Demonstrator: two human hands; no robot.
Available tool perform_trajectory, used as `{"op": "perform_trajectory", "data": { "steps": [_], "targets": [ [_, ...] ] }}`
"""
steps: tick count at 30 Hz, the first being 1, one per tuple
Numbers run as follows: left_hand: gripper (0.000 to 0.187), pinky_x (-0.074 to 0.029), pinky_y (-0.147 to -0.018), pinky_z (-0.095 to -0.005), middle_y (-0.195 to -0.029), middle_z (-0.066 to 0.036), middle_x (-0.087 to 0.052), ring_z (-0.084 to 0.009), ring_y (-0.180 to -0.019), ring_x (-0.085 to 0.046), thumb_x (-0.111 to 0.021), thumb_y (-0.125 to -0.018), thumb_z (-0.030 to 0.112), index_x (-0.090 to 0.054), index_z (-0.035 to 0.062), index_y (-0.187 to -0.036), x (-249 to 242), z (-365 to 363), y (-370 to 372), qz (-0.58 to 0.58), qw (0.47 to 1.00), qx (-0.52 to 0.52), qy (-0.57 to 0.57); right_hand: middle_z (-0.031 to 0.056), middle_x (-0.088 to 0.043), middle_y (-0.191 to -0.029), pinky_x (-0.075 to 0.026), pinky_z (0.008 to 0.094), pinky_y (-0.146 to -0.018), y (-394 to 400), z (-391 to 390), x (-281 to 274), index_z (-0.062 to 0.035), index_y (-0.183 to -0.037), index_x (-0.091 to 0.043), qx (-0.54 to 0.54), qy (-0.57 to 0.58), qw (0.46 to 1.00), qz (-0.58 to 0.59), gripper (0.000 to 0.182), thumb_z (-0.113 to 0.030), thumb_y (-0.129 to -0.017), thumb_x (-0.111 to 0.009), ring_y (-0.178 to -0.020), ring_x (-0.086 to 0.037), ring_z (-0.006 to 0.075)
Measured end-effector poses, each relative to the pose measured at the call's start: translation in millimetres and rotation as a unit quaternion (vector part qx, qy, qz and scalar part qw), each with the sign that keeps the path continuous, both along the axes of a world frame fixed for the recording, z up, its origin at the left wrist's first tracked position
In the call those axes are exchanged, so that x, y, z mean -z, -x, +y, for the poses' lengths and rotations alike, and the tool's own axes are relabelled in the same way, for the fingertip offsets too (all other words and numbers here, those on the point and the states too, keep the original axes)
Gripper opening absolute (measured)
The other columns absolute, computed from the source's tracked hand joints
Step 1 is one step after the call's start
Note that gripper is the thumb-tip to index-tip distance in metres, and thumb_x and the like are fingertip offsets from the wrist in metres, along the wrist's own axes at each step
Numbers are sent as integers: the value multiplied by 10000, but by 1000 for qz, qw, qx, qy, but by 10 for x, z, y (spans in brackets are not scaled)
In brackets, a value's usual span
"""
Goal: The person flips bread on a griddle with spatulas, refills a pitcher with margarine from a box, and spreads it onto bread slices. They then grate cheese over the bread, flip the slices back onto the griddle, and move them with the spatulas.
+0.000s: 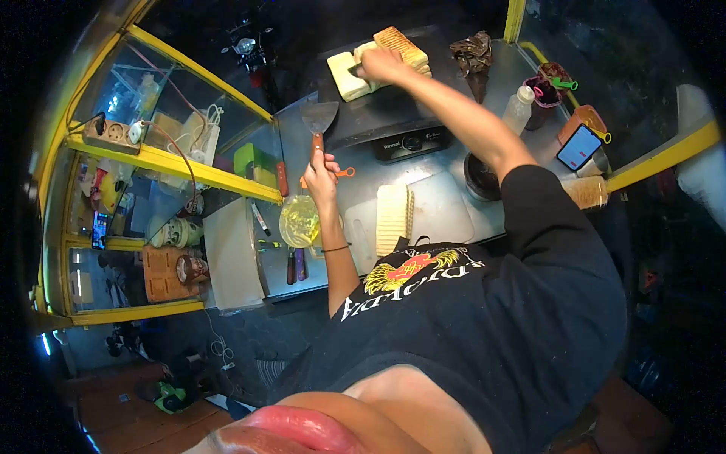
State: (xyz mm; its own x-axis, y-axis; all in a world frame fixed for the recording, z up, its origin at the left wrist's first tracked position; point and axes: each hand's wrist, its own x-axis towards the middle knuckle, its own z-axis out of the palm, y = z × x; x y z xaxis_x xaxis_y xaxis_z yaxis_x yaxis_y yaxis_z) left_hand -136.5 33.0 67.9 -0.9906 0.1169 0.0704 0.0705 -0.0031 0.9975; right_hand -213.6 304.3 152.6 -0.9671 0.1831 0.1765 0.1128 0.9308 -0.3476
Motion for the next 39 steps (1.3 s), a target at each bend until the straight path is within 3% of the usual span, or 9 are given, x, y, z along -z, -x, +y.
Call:
{"op": "perform_trajectory", "data": {
  "steps": [14,20,24,26,28,31,33,35,39],
  "targets": [
    [395,-322,-389,-224,-572,-20,-539,-61,-424,-429,-467,-980,390,-565,28,-859,191,121,-263,-71,996,9,-54,227,-686,-928,-507,464,-798,-424,105,-32,-8,-937,-694,24,52,998,25,357,-325,-772,-711,-913,-666,375],
    [399,-411,-593,-240,-798,-16,-583,-87,-630,-504,-525,-959,440,-574,57,-1058,663,219,-335,-213,915,112,-324,209,-689,-905,-508,462,-804,-1539,285,120,-58,-970,-706,2,70,996,-48,355,-359,-782,-700,-916,-669,351],
    [597,-435,-960,-390,-1226,-190,-561,-283,-1112,-557,-650,-903,301,-420,-47,-1331,754,281,-865,-5,1000,23,-10,155,-692,-803,-522,345,-637,-1931,359,321,-31,-1107,-640,-24,214,974,-76,502,-437,-818,-707,-689,-679,247],
    [752,-340,-1062,-453,-1347,-268,-442,-381,-1239,-445,-718,-830,319,-363,-58,-1376,811,167,-1159,240,902,72,352,134,-691,-857,-522,312,-619,-2227,481,430,1,-1103,-572,-45,209,976,32,467,-355,-837,-719,-692,-669,202],
    [883,-294,-1093,-470,-1403,-302,-363,-445,-1301,-350,-761,-756,312,-302,-46,-1420,920,110,-1393,235,853,129,448,108,-685,-855,-527,307,-713,-2564,723,550,4,-968,-589,-49,162,978,123,277,-238,-865,-678,-825,-669,199],
    [879,-323,-1079,-454,-1379,-302,-394,-427,-1298,-377,-752,-755,268,-283,-23,-1440,939,26,-1369,207,856,131,455,70,-646,-791,-505,282,-628,-3237,959,472,26,-893,-588,-2,130,991,29,159,-131,-886,-611,-652,-628,154],
    [821,-401,-1024,-426,-1345,-270,-456,-374,-1235,-474,-724,-778,215,-295,-8,-1441,1009,-49,-1206,174,925,144,306,70,-650,-775,-477,274,-594,-3557,1096,755,26,-866,-592,62,217,973,45,150,-121,-897,-584,-625,-614,139],
    [698,-472,-952,-377,-1299,-196,-532,-273,-1124,-574,-660,-822,159,-342,-8,-1421,892,-92,-1194,-19,985,139,104,104,-647,-742,-484,316,-599,-3811,1207,1007,15,-886,-615,83,225,970,34,166,-149,-887,-593,-610,-631,192],
    [542,-496,-938,-390,-1250,-157,-583,-257,-1099,-603,-474,-913,314,-447,0,-1354,1082,-478,-957,-324,915,117,-212,128,-640,-683,-489,336,-573,-4047,1143,1095,16,-913,-642,168,325,931,-17,203,-179,-893,-588,-562,-639,208]
  ]
}}
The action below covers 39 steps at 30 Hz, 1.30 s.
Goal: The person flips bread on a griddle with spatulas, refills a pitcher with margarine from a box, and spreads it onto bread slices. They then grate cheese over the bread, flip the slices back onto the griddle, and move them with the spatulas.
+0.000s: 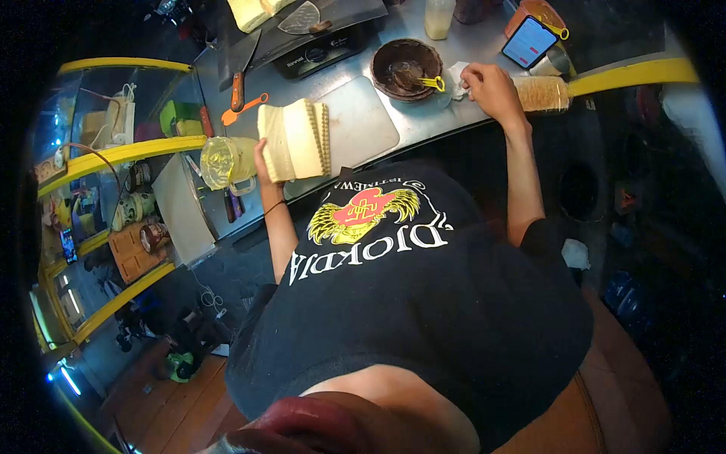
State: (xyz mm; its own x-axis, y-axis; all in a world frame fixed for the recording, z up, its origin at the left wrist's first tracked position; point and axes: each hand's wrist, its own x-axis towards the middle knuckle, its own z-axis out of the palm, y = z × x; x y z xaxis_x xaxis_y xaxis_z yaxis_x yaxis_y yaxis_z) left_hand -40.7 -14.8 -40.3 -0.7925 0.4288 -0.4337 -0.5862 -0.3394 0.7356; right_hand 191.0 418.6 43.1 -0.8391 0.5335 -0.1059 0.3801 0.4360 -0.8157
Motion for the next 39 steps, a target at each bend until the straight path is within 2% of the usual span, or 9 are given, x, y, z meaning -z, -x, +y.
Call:
{"op": "perform_trajectory", "data": {
  "steps": [4,9,11,13,17,30,35,37,39],
  "targets": [
    [522,-492,-950,-415,-1239,-147,-604,-294,-1075,-617,-454,-917,354,-508,-1,-1295,302,-257,49,-46,987,-14,-155,107,-665,-699,-497,321,-531,-155,105,355,13,-930,-635,-56,17,998,-15,198,-178,-879,-614,-531,-631,170],
    [537,-444,-983,-346,-1336,-132,-523,-241,-1155,-550,-486,-911,263,-436,11,-1383,-217,122,-257,134,985,40,104,149,-662,-708,-495,391,-505,-26,0,865,-52,-1140,-572,1,-106,994,-36,283,-150,-880,-625,-535,-639,268],
    [668,-380,-1045,-377,-1430,-180,-420,-284,-1278,-453,-607,-876,235,-339,30,-1452,-277,350,-317,338,875,129,322,202,-665,-846,-501,479,-723,60,-82,975,-62,-1210,-536,7,-156,986,-63,389,-181,-854,-639,-832,-638,399],
    [750,-303,-1090,-445,-1464,-253,-342,-375,-1358,-335,-665,-846,277,-311,43,-1465,-175,523,-414,548,621,151,540,212,-665,-898,-489,492,-787,71,-130,1057,-61,-1224,-524,-11,-140,985,-96,418,-183,-843,-644,-926,-620,415],
    [918,-285,-1078,-504,-1468,-303,-282,-461,-1339,-302,-736,-756,293,-234,72,-1493,-151,861,-688,535,493,107,678,214,-649,-1002,-476,482,-840,77,-138,1270,-34,-1134,-587,-12,-137,990,-34,345,-169,-821,-637,-984,-606,403],
    [931,-352,-1061,-435,-1349,-307,-429,-436,-1262,-414,-773,-718,219,-257,-54,-1443,82,479,-263,416,742,36,525,254,-668,-919,-495,492,-792,4,158,1010,-45,-1086,-659,-68,-46,997,-6,284,-165,-834,-604,-888,-646,412],
    [835,-355,-1047,-443,-1365,-277,-443,-386,-1288,-411,-763,-763,220,-318,-42,-1419,-353,898,-632,458,619,71,634,144,-630,-647,-488,362,-598,-51,249,400,-23,-1115,-615,24,46,991,126,313,-223,-877,-646,-622,-655,231],
    [744,-363,-1035,-439,-1378,-247,-451,-349,-1295,-423,-740,-796,190,-360,-33,-1397,-478,1245,-823,536,649,10,540,77,-578,-552,-443,321,-524,-56,224,130,-22,-966,-635,-17,55,995,87,293,-300,-877,-664,-523,-594,150],
    [694,-356,-1044,-425,-1383,-219,-460,-325,-1290,-433,-727,-812,165,-385,-29,-1383,-360,1534,-927,435,821,69,364,72,-566,-534,-435,331,-510,-13,95,-3,-27,-885,-628,-32,20,996,76,299,-322,-868,-672,-494,-574,162]
  ]
}}
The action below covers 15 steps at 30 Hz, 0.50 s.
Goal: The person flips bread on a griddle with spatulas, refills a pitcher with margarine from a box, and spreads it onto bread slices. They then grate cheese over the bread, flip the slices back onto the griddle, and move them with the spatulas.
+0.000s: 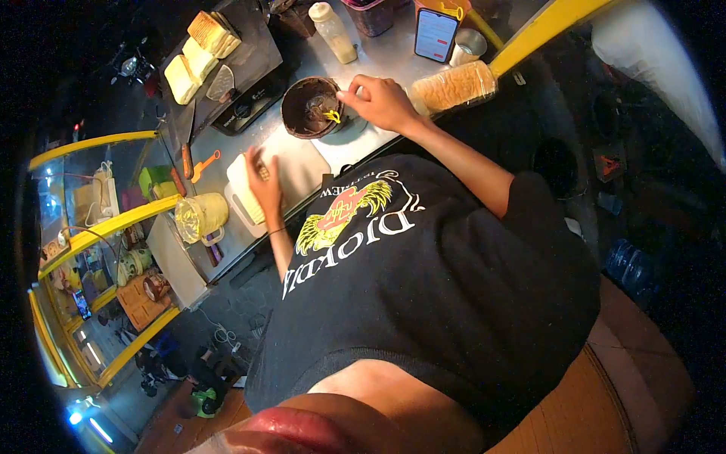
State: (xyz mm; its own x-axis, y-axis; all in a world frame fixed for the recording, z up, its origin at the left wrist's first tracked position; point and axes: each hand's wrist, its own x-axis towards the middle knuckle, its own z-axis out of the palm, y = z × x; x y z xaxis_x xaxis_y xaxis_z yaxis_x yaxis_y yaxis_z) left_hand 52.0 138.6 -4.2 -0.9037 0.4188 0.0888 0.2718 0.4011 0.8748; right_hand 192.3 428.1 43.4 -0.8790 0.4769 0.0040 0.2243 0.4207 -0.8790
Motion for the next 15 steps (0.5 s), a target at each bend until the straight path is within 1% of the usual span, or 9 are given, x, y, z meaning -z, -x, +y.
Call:
{"op": "perform_trajectory", "data": {
  "steps": [1,2,4,5,6,8,12,13,15],
  "targets": [
    [728,-354,-1051,-414,-1388,-212,-456,-312,-1288,-438,-741,-800,167,-368,-24,-1396,173,114,-7,-25,999,27,-19,68,-554,-515,-426,341,-497,45,-52,-35,-31,-804,-621,-13,-37,999,-10,322,-344,-858,-679,-466,-554,175],
    [764,-352,-1057,-403,-1394,-205,-452,-300,-1286,-442,-755,-788,169,-352,-20,-1409,341,224,5,-48,997,55,-37,68,-554,-515,-426,341,-497,92,-88,-13,-31,-804,-621,-12,-38,999,-7,322,-344,-858,-679,-466,-554,175],
    [879,-349,-1070,-390,-1402,-192,-444,-294,-1288,-442,-804,-730,163,-310,-8,-1437,409,474,-40,-3,993,105,-49,83,-573,-527,-441,364,-507,166,-160,66,-43,-717,-607,-19,-118,992,29,364,-375,-845,-686,-481,-573,216],
    [927,-346,-1075,-386,-1398,-183,-447,-288,-1284,-444,-826,-697,159,-299,-4,-1442,428,582,-59,12,991,118,-69,95,-596,-553,-453,389,-520,189,-173,72,-49,-715,-613,-18,-132,991,28,370,-390,-836,-688,-506,-591,265],
    [976,-342,-1079,-383,-1394,-175,-449,-281,-1281,-446,-849,-664,156,-288,0,-1447,404,678,-51,25,987,130,-89,95,-596,-553,-453,389,-520,199,-175,49,-49,-715,-613,-18,-132,991,26,370,-390,-836,-688,-506,-591,265],
    [908,-389,-1042,-377,-1338,-144,-481,-255,-1213,-496,-859,-631,142,-360,-4,-1375,383,763,5,-41,980,173,-92,105,-613,-578,-468,407,-544,207,-216,-55,-47,-722,-621,-22,-156,987,5,378,-401,-841,-675,-548,-616,294],
    [885,-421,-1013,-365,-1301,-133,-515,-239,-1174,-525,-886,-590,133,-406,9,-1323,582,941,79,-27,969,193,-149,151,-631,-639,-489,449,-601,247,-222,-57,-33,-755,-643,-110,-247,961,-52,374,-393,-855,-657,-636,-632,370],
    [888,-430,-1006,-363,-1279,-130,-537,-234,-1159,-538,-898,-575,132,-416,14,-1311,596,984,93,-33,962,205,-179,190,-631,-657,-494,485,-642,275,-231,-92,-23,-763,-648,-128,-247,958,-75,350,-360,-858,-651,-689,-637,400],
    [901,-450,-988,-361,-1268,-126,-551,-227,-1130,-561,-897,-578,116,-404,15,-1326,573,1011,119,-25,963,226,-143,206,-632,-673,-496,496,-661,346,-260,-139,-20,-775,-650,-136,-253,955,-70,330,-340,-856,-647,-715,-639,408]
  ]
}}
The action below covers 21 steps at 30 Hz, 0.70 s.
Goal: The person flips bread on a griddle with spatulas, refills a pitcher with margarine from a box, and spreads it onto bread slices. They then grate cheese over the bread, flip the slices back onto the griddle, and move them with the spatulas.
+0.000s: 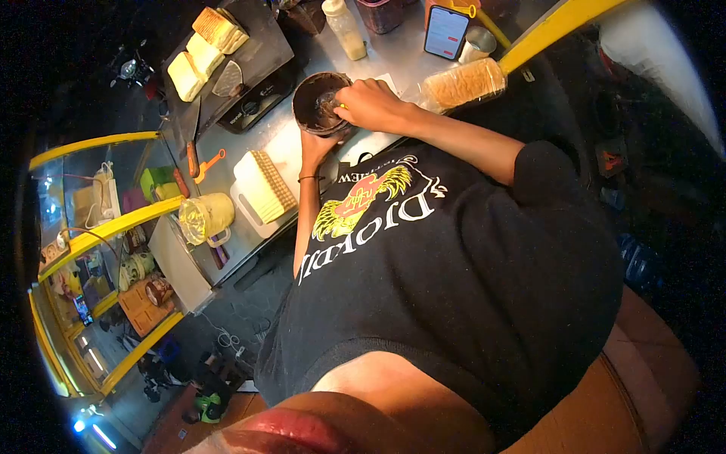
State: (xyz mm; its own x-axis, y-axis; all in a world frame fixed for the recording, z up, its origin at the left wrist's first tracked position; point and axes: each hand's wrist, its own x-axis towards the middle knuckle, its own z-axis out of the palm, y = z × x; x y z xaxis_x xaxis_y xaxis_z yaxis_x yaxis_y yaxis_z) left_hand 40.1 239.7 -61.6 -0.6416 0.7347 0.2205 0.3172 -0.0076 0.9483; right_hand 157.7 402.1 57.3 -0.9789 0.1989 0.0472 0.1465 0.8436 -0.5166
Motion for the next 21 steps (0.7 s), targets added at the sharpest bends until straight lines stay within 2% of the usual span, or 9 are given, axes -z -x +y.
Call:
{"op": "perform_trajectory", "data": {
  "steps": [1,2,7,9,10,12,14,17,21],
  "targets": [
    [916,-470,-970,-359,-1256,-121,-565,-220,-1102,-584,-896,-581,101,-392,17,-1340,-42,10,-6,18,999,17,35,223,-633,-690,-497,508,-681,26,-23,-13,-17,-787,-653,-11,-3,1000,2,311,-320,-855,-644,-740,-640,415],
    [922,-470,-976,-353,-1238,-120,-578,-215,-1089,-591,-907,-568,101,-398,18,-1332,-54,77,-3,-62,998,29,3,244,-635,-725,-500,506,-675,56,-29,-25,-11,-854,-629,-30,-21,999,5,279,-290,-854,-637,-770,-637,430],
    [900,-444,-993,-358,-1201,-127,-580,-218,-1121,-565,-917,-565,157,-425,3,-1302,-230,179,-190,-8,993,-39,-116,225,-641,-759,-492,500,-649,4,22,45,-18,-902,-580,-15,-10,997,76,248,-259,-861,-624,-766,-633,427],
    [844,-442,-982,-348,-1196,-134,-585,-234,-1107,-573,-903,-590,189,-458,-6,-1280,-307,182,-210,50,992,-56,-99,222,-645,-771,-491,505,-647,-106,116,-17,-18,-907,-577,-5,16,995,94,238,-250,-865,-612,-761,-635,428],
    [910,-401,-1041,-363,-1286,-138,-514,-238,-1184,-521,-895,-623,162,-357,4,-1339,-389,149,-194,74,996,-14,-55,213,-643,-760,-486,501,-639,-161,173,-52,-25,-898,-573,20,26,995,98,235,-255,-873,-613,-749,-633,422],
    [902,-403,-1037,-362,-1283,-137,-515,-237,-1180,-523,-893,-625,163,-360,4,-1336,-303,105,-180,83,995,-30,-41,204,-642,-748,-481,497,-630,-234,240,-4,-32,-889,-568,44,37,993,100,235,-261,-881,-615,-737,-631,415],
    [878,-408,-1026,-358,-1270,-135,-524,-231,-1170,-529,-885,-628,149,-372,6,-1326,-143,104,-153,67,995,-51,-50,157,-572,-626,-418,453,-556,-269,267,128,-35,-858,-547,55,42,991,112,240,-255,-880,-643,-608,-587,370],
    [888,-412,-1016,-355,-1267,-140,-529,-240,-1158,-539,-875,-625,140,-356,-1,-1332,-136,87,-143,60,995,-61,-46,187,-634,-692,-478,490,-624,-251,229,70,-44,-873,-587,61,51,995,52,244,-281,-871,-643,-703,-627,407],
    [820,-424,-1002,-360,-1249,-152,-552,-254,-1138,-555,-851,-653,146,-394,-5,-1317,-92,-92,-116,81,992,-97,12,183,-638,-690,-481,475,-619,-145,250,2,-45,-870,-617,60,68,995,44,263,-304,-855,-663,-694,-632,397]
  ]
}}
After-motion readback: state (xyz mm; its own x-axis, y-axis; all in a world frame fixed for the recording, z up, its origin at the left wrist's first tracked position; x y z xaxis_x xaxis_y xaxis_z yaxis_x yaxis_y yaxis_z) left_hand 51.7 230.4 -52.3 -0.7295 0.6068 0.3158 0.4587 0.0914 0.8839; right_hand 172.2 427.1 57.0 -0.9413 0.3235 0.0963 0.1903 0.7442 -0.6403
